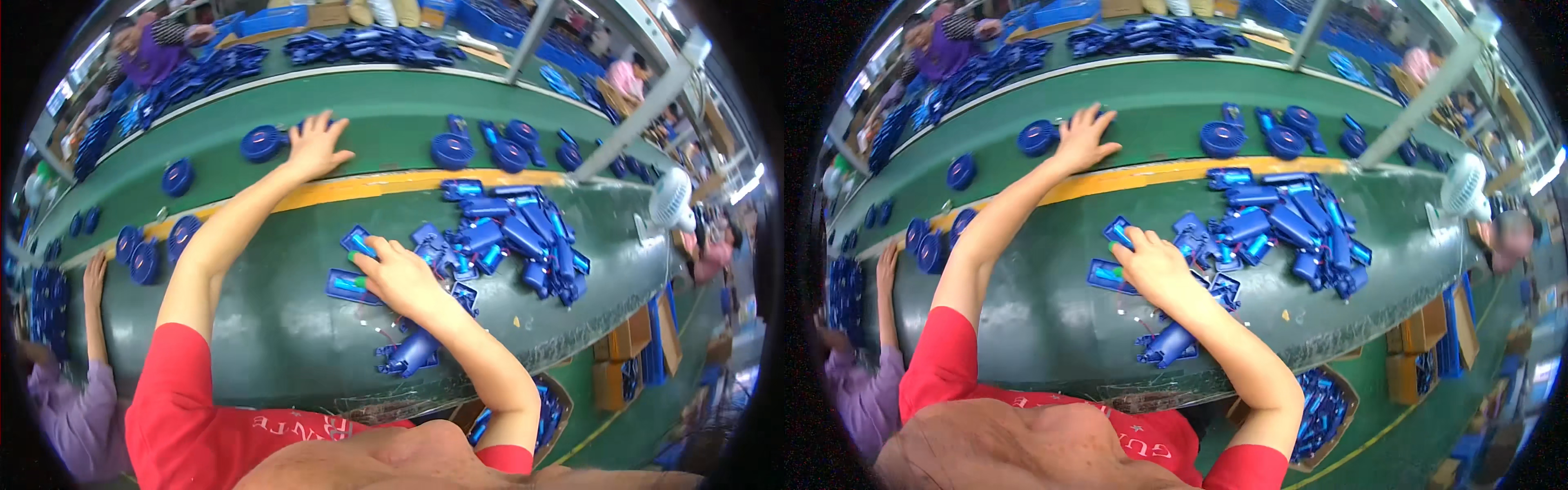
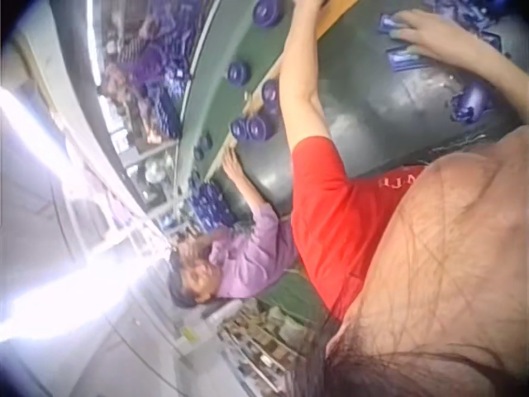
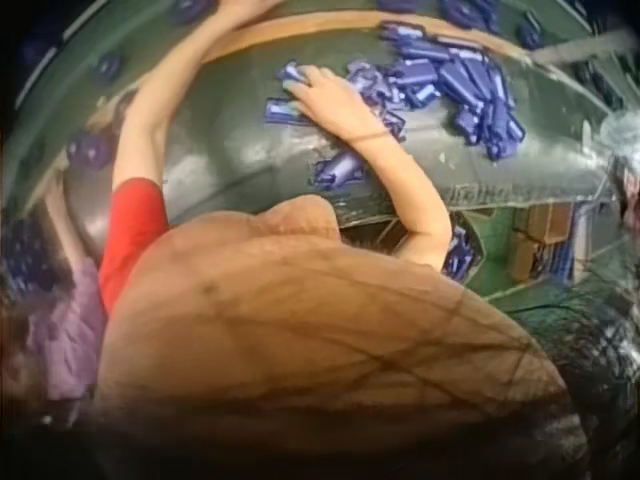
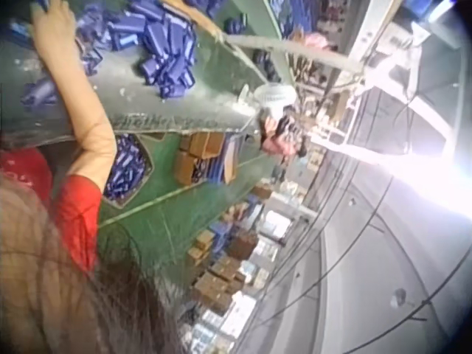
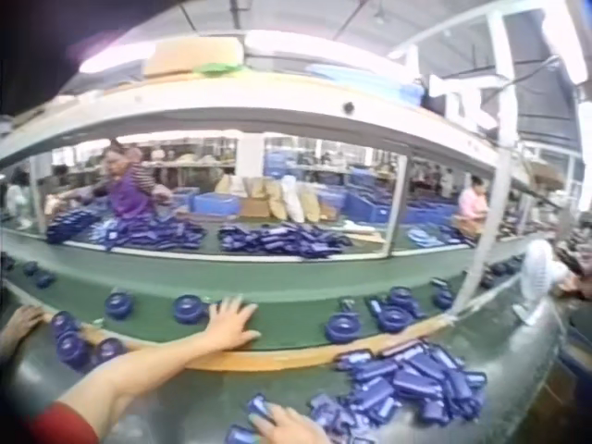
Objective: The person assembles small blue portable fans on a green factory table. They pick up fan bodies and fan heads, insert a small circuit board into the body, and use a green-handled screwdriver to secure the components. The person repeats this process for multiple units, placing the finished fans on the table.
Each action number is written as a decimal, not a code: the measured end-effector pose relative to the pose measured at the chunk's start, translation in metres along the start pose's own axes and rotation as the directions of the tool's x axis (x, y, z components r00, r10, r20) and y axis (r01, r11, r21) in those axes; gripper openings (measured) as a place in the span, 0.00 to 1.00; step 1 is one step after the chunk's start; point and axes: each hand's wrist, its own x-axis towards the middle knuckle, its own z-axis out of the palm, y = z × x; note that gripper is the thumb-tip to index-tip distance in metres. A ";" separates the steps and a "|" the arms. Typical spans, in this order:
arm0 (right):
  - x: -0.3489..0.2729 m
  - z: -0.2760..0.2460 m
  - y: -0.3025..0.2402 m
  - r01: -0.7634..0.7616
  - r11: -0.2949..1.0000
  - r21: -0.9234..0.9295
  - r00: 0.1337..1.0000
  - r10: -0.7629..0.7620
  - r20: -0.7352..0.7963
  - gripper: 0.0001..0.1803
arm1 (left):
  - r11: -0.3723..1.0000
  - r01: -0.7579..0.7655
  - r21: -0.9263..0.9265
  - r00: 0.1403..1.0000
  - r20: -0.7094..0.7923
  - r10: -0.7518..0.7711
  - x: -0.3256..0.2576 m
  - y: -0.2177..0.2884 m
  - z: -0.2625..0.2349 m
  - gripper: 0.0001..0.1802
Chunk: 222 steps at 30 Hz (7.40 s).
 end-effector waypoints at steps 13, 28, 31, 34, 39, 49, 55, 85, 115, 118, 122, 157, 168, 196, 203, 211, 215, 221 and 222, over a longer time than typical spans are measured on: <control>0.001 -0.036 0.053 -0.029 0.990 0.135 0.977 0.057 -0.206 0.16 | 0.991 0.129 -0.030 0.956 0.269 -0.116 0.005 -0.047 -0.020 0.24; 0.020 -0.006 0.037 0.157 0.914 -0.375 0.987 -0.153 0.040 0.07 | 0.896 -0.247 -0.369 0.968 -0.061 0.242 -0.106 -0.042 -0.046 0.11; 0.018 -0.011 0.039 0.084 0.943 -0.322 0.988 -0.120 -0.095 0.11 | 0.852 -0.254 -0.458 0.966 -0.082 0.244 -0.119 -0.040 -0.058 0.09; 0.018 -0.019 0.035 -0.019 1.000 -0.009 0.976 0.017 -0.215 0.12 | 0.810 -0.319 -0.492 0.948 -0.179 0.264 -0.132 -0.027 -0.074 0.07; 0.019 -0.011 0.002 -0.257 0.747 0.614 0.932 0.358 -0.046 0.10 | 0.539 -0.283 -0.793 0.958 -0.201 0.206 -0.145 0.008 -0.089 0.08; 0.013 -0.015 -0.032 -0.126 0.512 0.849 0.927 0.366 -0.083 0.10 | 0.125 0.269 -0.955 0.911 0.295 0.288 -0.168 0.033 -0.118 0.18; 0.008 -0.025 -0.042 -0.123 0.566 0.815 0.945 0.319 -0.078 0.11 | 0.127 0.258 -0.958 0.894 0.287 0.345 -0.178 0.038 -0.122 0.19; -0.012 -0.031 -0.006 0.257 0.939 0.228 0.959 -0.220 -0.176 0.22 | 0.254 0.115 -0.960 0.987 0.140 0.082 -0.008 0.031 -0.079 0.13; 0.016 -0.009 -0.029 -0.205 0.393 0.897 0.907 0.421 0.022 0.13 | 0.281 0.111 -0.953 0.973 0.161 0.163 -0.148 -0.022 -0.118 0.04; 0.016 -0.008 -0.035 -0.138 0.424 0.895 0.924 0.381 -0.038 0.13 | 0.271 0.110 -0.956 0.974 0.158 0.163 -0.162 -0.008 -0.119 0.06; 0.014 -0.019 -0.048 -0.205 0.450 0.869 0.933 0.359 0.035 0.13 | 0.013 0.300 -0.954 0.935 0.297 0.193 -0.174 0.009 -0.129 0.08; -0.005 -0.020 -0.048 -0.046 0.366 0.930 0.956 0.285 -0.064 0.15 | -0.127 0.317 -0.940 0.927 0.278 0.253 -0.190 0.055 -0.137 0.13; -0.001 -0.035 -0.033 -0.215 0.301 0.929 0.972 0.156 0.175 0.14 | -0.204 0.376 -0.904 0.886 0.286 0.364 -0.181 0.056 -0.131 0.08; -0.059 -0.001 -0.055 -0.038 0.975 -0.219 0.994 0.059 0.091 0.02 | 0.991 0.063 0.120 0.997 0.044 -0.069 0.008 -0.047 0.012 0.24; -0.055 0.003 -0.065 -0.096 0.994 -0.047 0.986 0.101 0.134 0.07 | 0.937 0.002 -0.350 0.995 0.091 0.032 -0.058 -0.063 -0.033 0.17; -0.039 -0.002 -0.048 -0.373 0.739 0.562 0.918 0.380 0.111 0.11 | 0.436 0.129 -0.891 0.971 0.202 0.125 -0.149 -0.026 -0.093 0.09; -0.028 0.002 -0.046 -0.422 0.514 0.747 0.881 0.426 0.204 0.08 | 0.324 0.149 -0.934 0.962 0.212 0.170 -0.176 -0.006 -0.110 0.07; -0.024 0.010 -0.052 -0.318 0.394 0.862 0.898 0.417 0.141 0.09 | 0.119 0.347 -0.930 0.916 0.363 0.171 -0.199 0.012 -0.104 0.14; -0.023 0.009 -0.053 -0.304 0.338 0.891 0.893 0.426 0.143 0.09 | 0.106 0.355 -0.929 0.911 0.369 0.184 -0.202 0.014 -0.106 0.14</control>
